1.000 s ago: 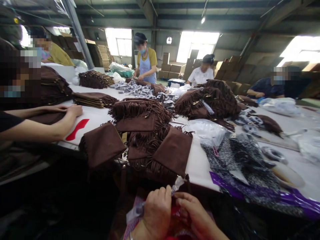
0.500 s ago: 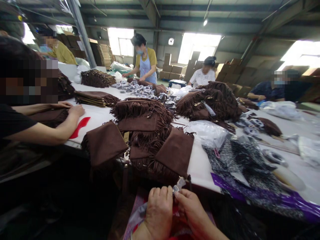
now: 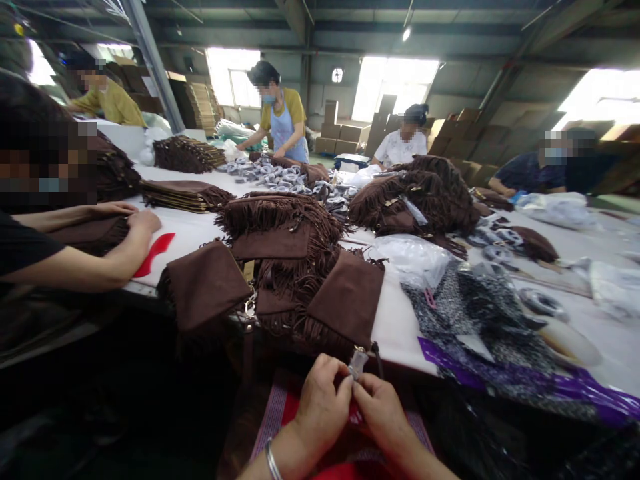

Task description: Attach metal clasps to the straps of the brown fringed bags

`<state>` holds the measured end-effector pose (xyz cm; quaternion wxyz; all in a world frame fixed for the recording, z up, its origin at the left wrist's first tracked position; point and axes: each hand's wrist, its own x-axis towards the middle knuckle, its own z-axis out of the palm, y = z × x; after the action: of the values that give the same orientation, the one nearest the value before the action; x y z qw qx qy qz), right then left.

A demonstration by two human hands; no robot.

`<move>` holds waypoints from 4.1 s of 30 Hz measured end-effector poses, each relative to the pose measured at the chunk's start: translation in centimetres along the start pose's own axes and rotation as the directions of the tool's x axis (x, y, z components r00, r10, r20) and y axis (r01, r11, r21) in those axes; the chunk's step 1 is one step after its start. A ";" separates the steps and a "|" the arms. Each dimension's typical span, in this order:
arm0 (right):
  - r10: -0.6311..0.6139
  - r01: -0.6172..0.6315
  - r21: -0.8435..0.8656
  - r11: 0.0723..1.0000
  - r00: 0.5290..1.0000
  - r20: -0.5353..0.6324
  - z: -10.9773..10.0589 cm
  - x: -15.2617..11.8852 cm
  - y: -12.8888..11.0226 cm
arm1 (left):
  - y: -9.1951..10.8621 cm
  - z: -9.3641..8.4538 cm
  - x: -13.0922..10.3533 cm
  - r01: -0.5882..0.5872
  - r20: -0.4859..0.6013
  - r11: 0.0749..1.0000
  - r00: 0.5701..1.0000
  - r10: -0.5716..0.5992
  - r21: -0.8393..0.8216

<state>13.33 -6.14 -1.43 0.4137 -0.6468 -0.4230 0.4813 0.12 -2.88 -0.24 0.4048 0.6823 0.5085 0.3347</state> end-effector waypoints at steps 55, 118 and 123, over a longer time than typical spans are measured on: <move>-0.015 0.016 -0.012 1.000 1.000 0.016 0.1 0.4 1.3 | -0.9 1.1 1.2 0.171 0.054 0.955 0.985 -0.162 -0.244; -0.150 0.128 -0.149 0.981 0.977 -0.148 -1.2 1.9 0.0 | -1.3 1.5 1.1 0.438 0.367 0.755 0.888 -0.277 -0.488; -0.045 0.052 0.056 0.997 0.991 -0.124 -1.1 2.1 0.4 | -1.4 2.1 1.2 0.442 0.370 0.727 0.888 -0.272 -0.525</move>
<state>14.82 -4.42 -2.20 0.4692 -0.6522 -0.3981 0.4427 1.66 -2.00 -2.35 0.7202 0.4466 0.4401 0.2969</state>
